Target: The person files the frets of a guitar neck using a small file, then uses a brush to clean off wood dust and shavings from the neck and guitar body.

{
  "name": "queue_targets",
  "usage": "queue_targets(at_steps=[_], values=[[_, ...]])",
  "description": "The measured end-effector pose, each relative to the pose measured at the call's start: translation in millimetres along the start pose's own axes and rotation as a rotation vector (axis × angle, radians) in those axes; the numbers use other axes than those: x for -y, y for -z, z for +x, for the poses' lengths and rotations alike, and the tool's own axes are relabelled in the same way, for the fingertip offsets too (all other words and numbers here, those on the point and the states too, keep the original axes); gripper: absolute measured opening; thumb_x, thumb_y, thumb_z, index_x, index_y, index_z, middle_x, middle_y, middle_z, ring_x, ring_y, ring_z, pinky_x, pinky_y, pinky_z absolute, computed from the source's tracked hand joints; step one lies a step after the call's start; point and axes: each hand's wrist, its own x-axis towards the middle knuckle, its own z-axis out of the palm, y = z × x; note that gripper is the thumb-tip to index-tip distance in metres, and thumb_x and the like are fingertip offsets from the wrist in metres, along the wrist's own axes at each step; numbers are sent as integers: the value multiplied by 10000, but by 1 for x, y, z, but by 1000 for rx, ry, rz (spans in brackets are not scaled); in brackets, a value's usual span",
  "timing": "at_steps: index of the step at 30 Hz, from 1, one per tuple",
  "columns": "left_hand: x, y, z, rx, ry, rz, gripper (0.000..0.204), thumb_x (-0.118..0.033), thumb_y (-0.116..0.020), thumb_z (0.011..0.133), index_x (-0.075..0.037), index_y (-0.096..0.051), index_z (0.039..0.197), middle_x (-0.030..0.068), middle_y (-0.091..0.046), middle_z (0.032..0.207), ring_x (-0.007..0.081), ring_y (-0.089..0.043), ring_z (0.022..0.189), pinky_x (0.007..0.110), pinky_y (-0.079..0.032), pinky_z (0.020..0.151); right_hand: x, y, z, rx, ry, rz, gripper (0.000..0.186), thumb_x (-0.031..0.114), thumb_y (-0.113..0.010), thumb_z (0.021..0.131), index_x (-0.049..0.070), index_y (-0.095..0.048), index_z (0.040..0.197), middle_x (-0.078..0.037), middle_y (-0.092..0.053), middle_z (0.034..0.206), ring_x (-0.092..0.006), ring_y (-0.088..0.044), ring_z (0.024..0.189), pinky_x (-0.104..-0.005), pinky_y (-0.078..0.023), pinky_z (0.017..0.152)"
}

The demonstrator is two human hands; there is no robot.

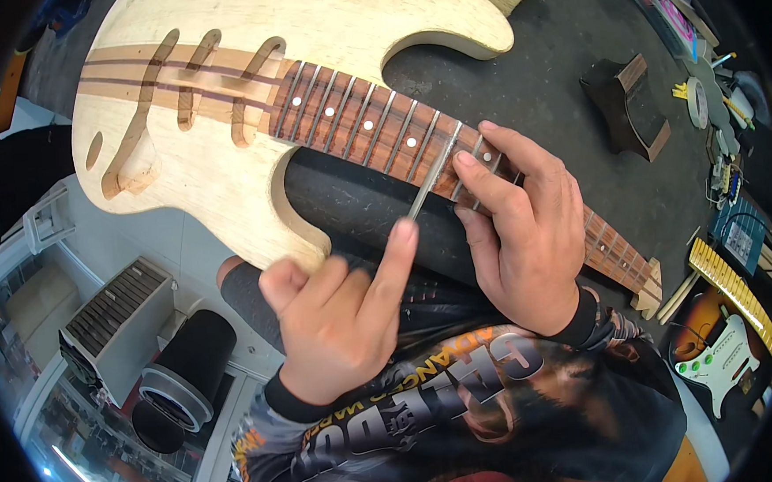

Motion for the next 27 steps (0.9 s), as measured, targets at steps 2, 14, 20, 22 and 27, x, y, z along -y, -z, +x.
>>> queue_targets(at_steps=[2, 14, 20, 22, 27], values=[[4, -15, 33, -33, -20, 7, 683, -88, -756, 869, -63, -745, 1552, -55, -376, 691, 150, -464, 680, 423, -296, 828, 0, -1, 0, 4, 3, 6, 707, 45, -927, 773, 175, -717, 1436, -131, -699, 1478, -345, -728, 1238, -485, -567, 1042], [2, 7, -33, 15, -8, -26, 703, -61, -754, 814, -62, -770, 1517, -65, -333, 678, 146, -410, 652, 416, -249, 814, -3, -1, -1, -7, 4, -14, 716, 57, -930, 775, 195, -712, 1442, -114, -707, 1470, -332, -733, 1229, -470, -569, 1025], [5, -4, -24, -11, -23, -26, 681, -66, -753, 840, -62, -768, 1521, -67, -330, 675, 143, -410, 646, 406, -255, 815, -3, -2, -1, -14, 3, -14, 710, 67, -932, 781, 197, -708, 1442, -113, -706, 1469, -331, -738, 1219, -472, -571, 1023], [6, -2, -21, -7, -22, -20, 688, -73, -754, 842, -62, -762, 1530, -64, -338, 681, 144, -421, 655, 409, -267, 819, -2, -1, -1, -1, 1, -16, 712, 60, -932, 780, 196, -709, 1443, -116, -705, 1471, -334, -735, 1227, -474, -569, 1028], [0, -17, 31, -73, -15, 29, 716, -97, -749, 847, -65, -739, 1562, -54, -363, 703, 150, -458, 691, 428, -303, 836, -2, -1, 1, -5, 5, -12, 718, 47, -931, 775, 194, -711, 1443, -121, -705, 1473, -336, -733, 1226, -476, -567, 1031]])
